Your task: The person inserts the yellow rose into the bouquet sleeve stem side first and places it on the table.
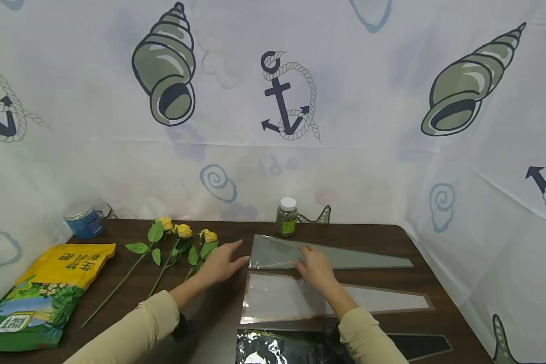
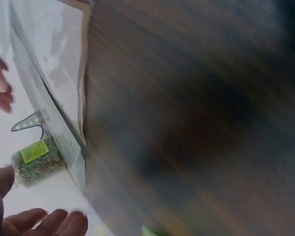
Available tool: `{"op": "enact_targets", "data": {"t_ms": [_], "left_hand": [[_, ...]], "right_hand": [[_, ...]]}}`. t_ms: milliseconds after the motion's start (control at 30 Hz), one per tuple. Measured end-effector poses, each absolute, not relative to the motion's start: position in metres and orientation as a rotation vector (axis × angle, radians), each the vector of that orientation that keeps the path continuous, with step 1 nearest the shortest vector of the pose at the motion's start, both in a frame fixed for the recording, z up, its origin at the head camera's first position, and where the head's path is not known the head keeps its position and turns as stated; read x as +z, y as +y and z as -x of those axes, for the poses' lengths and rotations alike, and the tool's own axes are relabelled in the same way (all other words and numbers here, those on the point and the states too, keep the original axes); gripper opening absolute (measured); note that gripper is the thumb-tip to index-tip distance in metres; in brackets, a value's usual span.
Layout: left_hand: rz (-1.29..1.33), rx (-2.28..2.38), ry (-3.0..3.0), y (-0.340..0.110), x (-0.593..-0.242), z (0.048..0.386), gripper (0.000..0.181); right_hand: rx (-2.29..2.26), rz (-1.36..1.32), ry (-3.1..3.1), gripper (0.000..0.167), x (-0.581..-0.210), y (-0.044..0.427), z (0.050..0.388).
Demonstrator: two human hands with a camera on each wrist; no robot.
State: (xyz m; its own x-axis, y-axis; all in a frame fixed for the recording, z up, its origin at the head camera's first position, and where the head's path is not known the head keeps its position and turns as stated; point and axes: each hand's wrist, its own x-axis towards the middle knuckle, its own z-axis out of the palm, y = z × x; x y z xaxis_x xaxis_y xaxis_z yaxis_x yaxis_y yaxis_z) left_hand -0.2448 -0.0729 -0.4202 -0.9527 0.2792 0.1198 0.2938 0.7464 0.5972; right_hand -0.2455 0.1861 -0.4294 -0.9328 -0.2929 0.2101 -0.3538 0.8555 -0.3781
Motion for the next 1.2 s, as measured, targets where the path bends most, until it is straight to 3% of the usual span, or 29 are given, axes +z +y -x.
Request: {"op": "enact_targets", "data": {"t_ms": [367,700,933,1200], "left_hand": [[0.066,-1.710,-2.824,-0.065,-0.443,0.258,0.046],[-0.058,-1.788,-2.770,-0.053,-0.445,0.271,0.042],[-0.085,-1.950,-2.692,-0.052,-0.461,0.284,0.037],[-0.182,-2.025,-2.655,-0.042,-0.455,0.277,0.026]], "right_hand": [[0.903,-0.595,-2.880,0.043,-0.447,0.147,0.280],[0.628,-0.650,-2.930,0.040,-0.458,0.136,0.298],[0.608,-0.620,-2.928,0.040,-0.462,0.134,0.293],[0.624,-0.654,-2.876,0.039,-0.461,0.135,0.288]]}}
